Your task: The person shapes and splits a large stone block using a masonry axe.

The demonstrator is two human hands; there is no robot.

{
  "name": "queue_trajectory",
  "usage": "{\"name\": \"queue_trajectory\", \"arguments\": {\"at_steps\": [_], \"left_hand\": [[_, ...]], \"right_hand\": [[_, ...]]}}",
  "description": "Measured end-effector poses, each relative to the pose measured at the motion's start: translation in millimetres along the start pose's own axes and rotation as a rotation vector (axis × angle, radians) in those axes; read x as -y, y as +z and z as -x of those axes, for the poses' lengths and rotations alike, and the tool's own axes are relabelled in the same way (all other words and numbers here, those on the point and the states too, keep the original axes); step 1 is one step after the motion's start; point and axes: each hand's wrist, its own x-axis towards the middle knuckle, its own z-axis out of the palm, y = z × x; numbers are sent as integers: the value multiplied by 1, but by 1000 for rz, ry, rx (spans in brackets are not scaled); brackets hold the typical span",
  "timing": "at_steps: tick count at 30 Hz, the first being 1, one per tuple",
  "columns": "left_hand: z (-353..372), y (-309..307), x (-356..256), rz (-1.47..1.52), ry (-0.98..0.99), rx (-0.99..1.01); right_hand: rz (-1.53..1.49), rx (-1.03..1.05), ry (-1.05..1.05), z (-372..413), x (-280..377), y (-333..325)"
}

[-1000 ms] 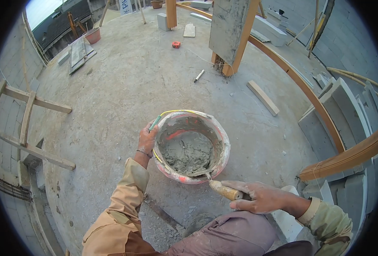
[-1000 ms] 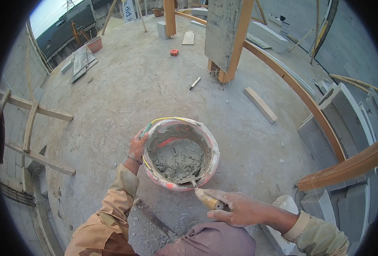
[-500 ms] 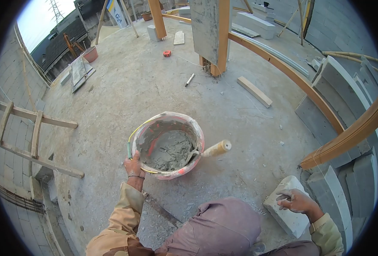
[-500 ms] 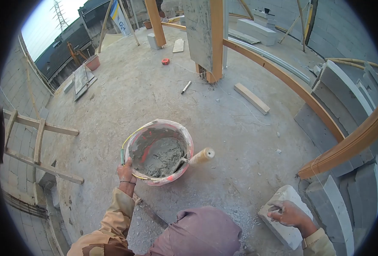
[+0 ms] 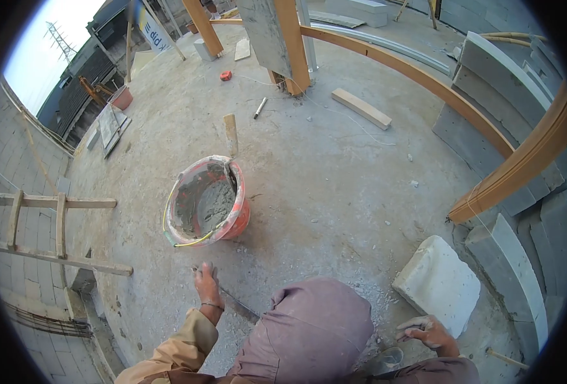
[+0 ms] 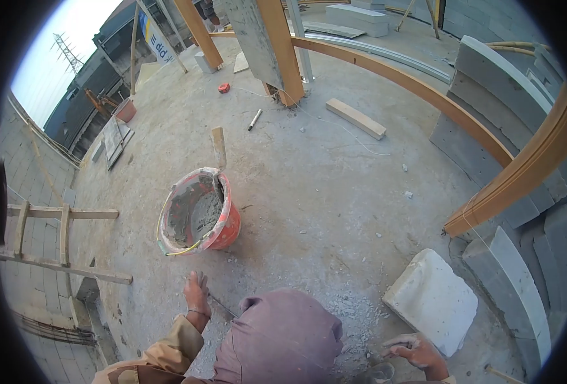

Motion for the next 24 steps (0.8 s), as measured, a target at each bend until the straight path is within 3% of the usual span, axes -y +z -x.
{"name": "queue_trajectory", "arguments": {"at_steps": [2, 4, 5, 7, 8, 9, 10, 11, 13, 15, 17, 18, 19, 21, 24], "left_hand": [[90, -3, -15, -93, -298, 606], [117, -17, -25, -157, -294, 796], [120, -4, -39, -161, -283, 945], [126, 34, -66, -140, -313, 1260], [129, 65, -76, -97, -326, 1415], [135, 93, -88, -38, -337, 1540], [143, 119, -105, 30, -332, 1635], [151, 147, -123, 112, -306, 1708], [175, 209, -163, 304, -214, 1796], [177, 263, -183, 290, -360, 1829], [180, 319, -187, 6, -367, 1768], [185, 348, -185, -306, -276, 1770], [191, 373, -178, -615, -182, 1741], [202, 411, -142, -1097, -157, 1632], [240, 437, -76, -1457, -122, 1605]], "right_hand": [[-222, -10, 93, -6, -43, 27], [-558, -116, 192, 32, -125, 73], [-667, -202, 98, 41, -145, 110], [-862, -431, -84, 27, -122, 158], [-922, -561, -190, 30, -119, 152], [-956, -673, -290, 85, -156, 127], [-967, -757, -392, 40, -98, 108], [-955, -820, -502, 45, -102, 117], [-885, -888, -723, 51, -101, 124], [-787, -932, -936, 64, -96, 132], [-710, -1454, -152, 55, -128, 99], [-501, -1458, -231, 60, -170, 60], [-308, -1618, -222, 66, -194, 32], [-172, -1825, -163, 86, -189, -16], [-8, -1865, -47, 87, -177, -71]]}}
